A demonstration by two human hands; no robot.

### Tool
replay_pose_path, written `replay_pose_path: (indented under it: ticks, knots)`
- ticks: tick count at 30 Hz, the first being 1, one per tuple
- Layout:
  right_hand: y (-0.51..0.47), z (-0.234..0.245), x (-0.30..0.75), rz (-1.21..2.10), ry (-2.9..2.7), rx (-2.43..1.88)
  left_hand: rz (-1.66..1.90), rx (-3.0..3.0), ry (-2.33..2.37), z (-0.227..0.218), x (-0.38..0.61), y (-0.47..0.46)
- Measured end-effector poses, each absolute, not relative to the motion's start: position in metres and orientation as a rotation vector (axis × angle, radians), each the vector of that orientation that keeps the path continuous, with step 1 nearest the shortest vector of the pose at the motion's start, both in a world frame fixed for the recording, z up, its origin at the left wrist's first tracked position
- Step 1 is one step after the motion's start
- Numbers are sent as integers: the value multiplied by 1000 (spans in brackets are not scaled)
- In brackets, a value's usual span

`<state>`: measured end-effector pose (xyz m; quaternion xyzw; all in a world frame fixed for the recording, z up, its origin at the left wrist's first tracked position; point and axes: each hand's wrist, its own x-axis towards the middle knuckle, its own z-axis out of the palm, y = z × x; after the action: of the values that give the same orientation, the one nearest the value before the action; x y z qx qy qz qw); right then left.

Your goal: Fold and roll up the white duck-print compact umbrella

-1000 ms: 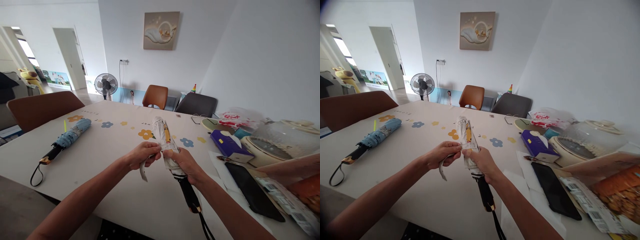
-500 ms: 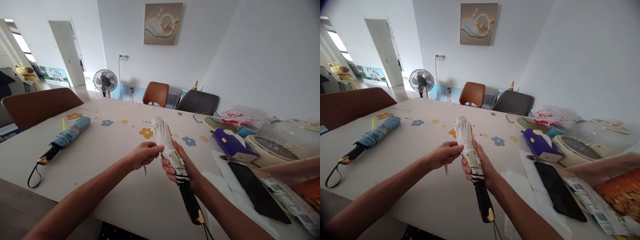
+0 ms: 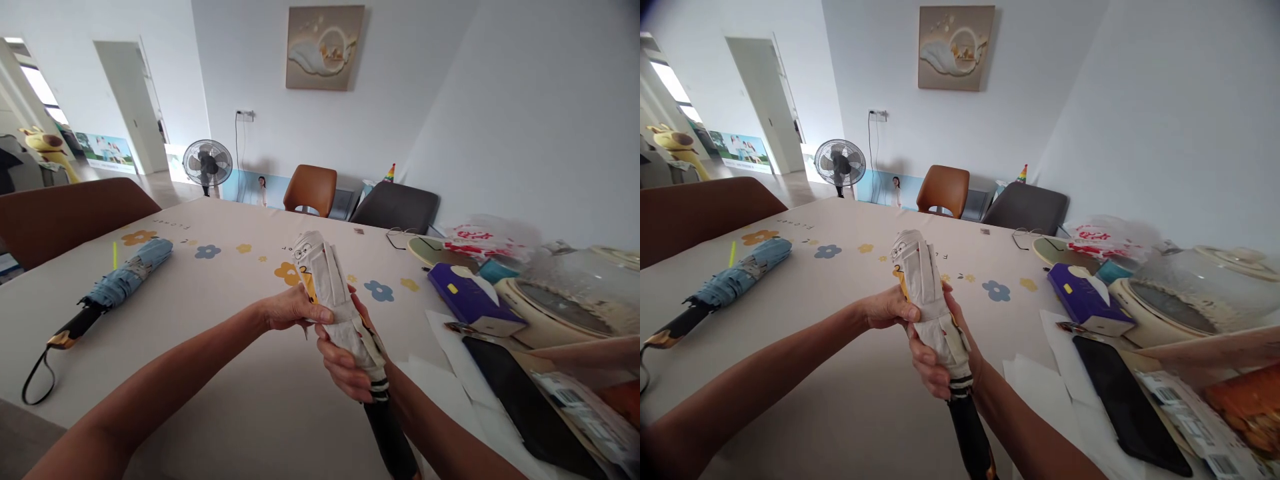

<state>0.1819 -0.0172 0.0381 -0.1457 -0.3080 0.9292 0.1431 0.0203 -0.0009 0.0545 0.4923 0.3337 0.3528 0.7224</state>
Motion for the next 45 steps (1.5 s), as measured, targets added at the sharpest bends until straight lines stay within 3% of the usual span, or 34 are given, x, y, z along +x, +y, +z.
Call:
replay_pose_path:
  ticks: [5, 12, 17, 22, 32, 45]
  knots:
    - [-9, 33, 185, 2684, -1002, -544, 803, 1195, 592, 51, 23, 11]
    - [4, 28, 185, 1872, -1096, -985, 931, 999, 942, 31, 36, 19]
    - [14, 16, 178, 1854, -1223, -1122, 982, 933, 1195, 12, 45, 23]
    - [20, 3, 175, 1601, -1454, -1345, 873, 1007, 1272, -1, 38, 33]
    - [18, -10, 185, 1773, -1143, -1107, 697, 1221, 840, 3, 21, 51]
    - [24, -11, 189, 1838, -922, -1032, 677, 1011, 747, -13, 10, 60]
